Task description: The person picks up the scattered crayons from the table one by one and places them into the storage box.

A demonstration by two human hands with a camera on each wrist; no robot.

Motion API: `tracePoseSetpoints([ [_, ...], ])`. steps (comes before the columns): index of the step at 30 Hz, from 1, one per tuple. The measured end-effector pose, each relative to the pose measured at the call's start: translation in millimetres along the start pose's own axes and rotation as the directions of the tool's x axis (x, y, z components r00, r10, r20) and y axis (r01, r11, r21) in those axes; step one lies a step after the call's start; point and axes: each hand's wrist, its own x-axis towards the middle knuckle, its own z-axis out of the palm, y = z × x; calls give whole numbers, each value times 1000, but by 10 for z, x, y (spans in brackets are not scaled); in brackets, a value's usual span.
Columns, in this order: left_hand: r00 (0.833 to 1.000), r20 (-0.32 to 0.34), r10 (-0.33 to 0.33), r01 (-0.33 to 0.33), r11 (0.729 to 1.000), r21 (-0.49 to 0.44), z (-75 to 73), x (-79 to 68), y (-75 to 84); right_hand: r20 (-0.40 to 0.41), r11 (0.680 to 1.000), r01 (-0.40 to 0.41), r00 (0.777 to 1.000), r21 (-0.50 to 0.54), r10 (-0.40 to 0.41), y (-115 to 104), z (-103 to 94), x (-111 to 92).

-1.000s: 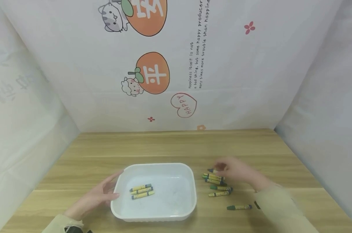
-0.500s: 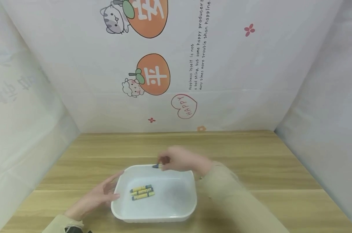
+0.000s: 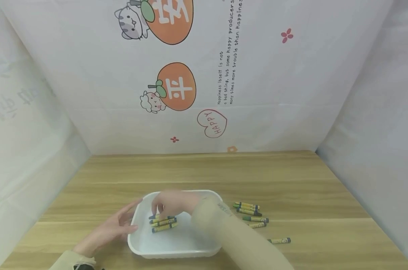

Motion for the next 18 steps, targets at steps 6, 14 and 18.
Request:
tracePoseSetpoints([
  [6, 1000, 5, 15, -15, 1000, -1, -16, 5, -35, 53, 999, 27, 998, -25, -26, 1, 196, 81],
  [14, 1000, 24, 12, -12, 1000, -4, -36, 6, -40, 94, 998, 55, 994, -1, -55, 95, 396, 126],
  [18, 1000, 24, 11, -11, 1000, -9, -30, 3, -31, 90, 998, 45, 995, 33, -48, 127, 444, 144],
])
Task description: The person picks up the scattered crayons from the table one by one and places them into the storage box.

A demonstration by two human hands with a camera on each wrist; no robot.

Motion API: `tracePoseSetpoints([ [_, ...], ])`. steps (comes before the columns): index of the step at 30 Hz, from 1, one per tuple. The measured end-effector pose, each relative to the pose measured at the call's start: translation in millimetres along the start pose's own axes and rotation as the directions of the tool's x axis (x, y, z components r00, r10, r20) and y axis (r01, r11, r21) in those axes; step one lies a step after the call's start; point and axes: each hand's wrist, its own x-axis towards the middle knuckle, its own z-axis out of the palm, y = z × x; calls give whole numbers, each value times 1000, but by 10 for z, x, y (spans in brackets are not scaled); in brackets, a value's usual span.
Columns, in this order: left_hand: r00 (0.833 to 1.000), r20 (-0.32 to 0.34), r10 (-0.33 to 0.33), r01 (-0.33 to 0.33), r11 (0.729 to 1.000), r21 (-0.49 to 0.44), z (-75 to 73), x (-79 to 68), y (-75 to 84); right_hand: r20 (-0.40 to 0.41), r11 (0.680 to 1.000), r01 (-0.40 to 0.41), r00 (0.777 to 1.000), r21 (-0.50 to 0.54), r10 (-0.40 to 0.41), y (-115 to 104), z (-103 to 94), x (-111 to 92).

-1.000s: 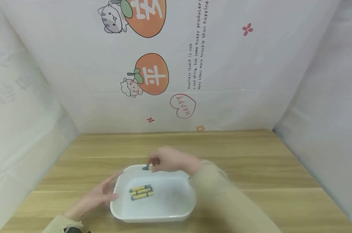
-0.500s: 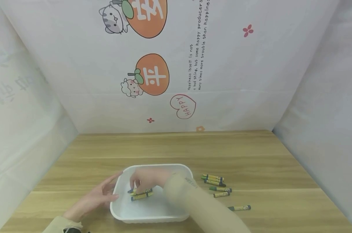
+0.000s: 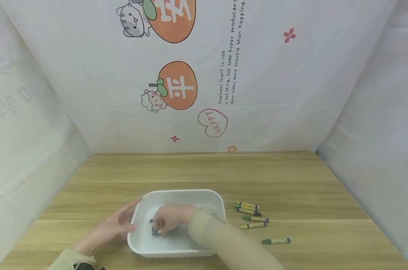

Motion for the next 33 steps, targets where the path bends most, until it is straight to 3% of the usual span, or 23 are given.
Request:
tracePoseSetpoints([
  [8, 1000, -4, -13, 13, 1000, 7, 10, -2, 10, -8, 999, 0, 1000, 41, 0, 8, -11, -33],
  [15, 1000, -15, -2, 2, 1000, 4, 17, 0, 2, -59, 992, 0, 998, 128, 7, -13, -157, -169],
  [23, 1000, -23, -7, 8, 1000, 12, 27, -4, 17, -83, 996, -1, 996, 87, 8, -49, -394, -467],
  [33, 999, -33, -2, 2, 1000, 17, 46, -8, 36, -153, 987, 31, 988, 155, -7, 63, -544, -870],
])
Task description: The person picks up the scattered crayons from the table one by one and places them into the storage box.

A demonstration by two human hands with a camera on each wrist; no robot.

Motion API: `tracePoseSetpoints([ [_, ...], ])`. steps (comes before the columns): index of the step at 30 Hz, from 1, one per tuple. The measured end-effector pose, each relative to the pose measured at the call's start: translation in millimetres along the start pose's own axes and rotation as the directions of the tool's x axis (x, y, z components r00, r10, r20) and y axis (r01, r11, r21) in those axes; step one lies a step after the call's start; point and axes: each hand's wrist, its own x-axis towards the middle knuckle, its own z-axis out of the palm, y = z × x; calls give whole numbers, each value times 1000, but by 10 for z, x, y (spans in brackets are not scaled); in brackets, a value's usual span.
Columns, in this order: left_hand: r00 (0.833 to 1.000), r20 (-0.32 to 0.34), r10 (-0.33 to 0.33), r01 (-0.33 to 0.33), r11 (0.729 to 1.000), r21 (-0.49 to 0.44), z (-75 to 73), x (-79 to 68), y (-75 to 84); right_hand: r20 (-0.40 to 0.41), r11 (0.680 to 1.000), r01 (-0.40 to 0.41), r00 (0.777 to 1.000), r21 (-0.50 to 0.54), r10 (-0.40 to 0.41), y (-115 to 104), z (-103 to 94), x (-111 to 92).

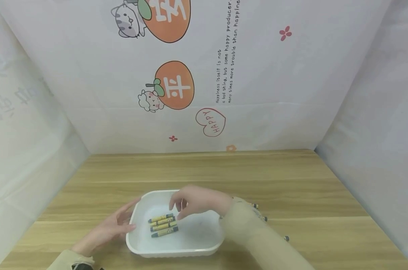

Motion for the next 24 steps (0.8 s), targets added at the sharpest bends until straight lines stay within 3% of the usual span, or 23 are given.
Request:
tracePoseSetpoints([
  [5, 1000, 0, -17, 17, 1000, -10, -12, -6, -12, -18, 999, 25, 1000, 27, -24, 175, 6, -219],
  [13, 1000, -15, -23, 23, 1000, 7, -2, 3, 4, -126, 990, 54, 991, 133, -37, 550, 75, -546],
  [18, 999, -16, -30, 30, 1000, 7, 0, 4, 8, -182, 983, 75, 982, 169, -44, 642, 115, -675],
  [24, 999, -29, -41, 41, 999, 6, -2, 7, -1, -234, 984, 45, 972, 174, -3, 733, 138, -870],
])
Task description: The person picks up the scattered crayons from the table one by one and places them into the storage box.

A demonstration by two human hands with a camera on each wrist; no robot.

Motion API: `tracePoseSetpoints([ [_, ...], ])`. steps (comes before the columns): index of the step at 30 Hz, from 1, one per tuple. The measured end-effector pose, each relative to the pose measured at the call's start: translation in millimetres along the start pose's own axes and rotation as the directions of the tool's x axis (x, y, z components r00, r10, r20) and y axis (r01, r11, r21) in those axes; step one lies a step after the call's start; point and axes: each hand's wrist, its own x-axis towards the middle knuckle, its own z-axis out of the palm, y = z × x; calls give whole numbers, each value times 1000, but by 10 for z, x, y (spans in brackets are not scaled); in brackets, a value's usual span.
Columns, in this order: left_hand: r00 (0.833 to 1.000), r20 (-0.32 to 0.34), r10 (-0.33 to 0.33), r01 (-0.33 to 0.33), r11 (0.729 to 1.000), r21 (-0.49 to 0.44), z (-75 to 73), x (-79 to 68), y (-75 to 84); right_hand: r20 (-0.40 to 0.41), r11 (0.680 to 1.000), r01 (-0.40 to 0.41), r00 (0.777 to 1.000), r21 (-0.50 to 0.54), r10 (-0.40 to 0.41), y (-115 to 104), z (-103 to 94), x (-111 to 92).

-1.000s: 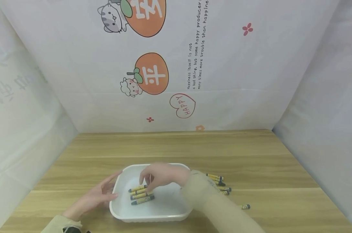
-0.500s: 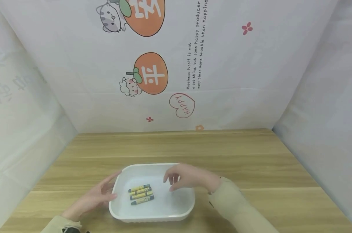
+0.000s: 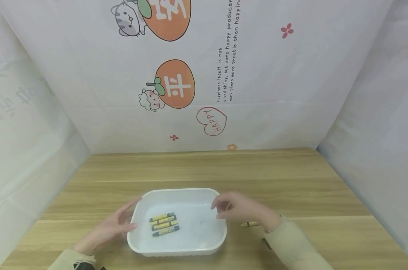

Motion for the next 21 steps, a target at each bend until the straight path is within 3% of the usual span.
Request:
tracePoseSetpoints([
  [15, 1000, -4, -7, 7, 1000, -18, 5, 7, -3, -97, 996, -82, 992, -27, 79, 399, -279, -646],
  [21, 1000, -3, -9, 9, 1000, -23, 3, 6, -2, -93, 999, -33, 995, -42, 29, 630, -271, -889],
])
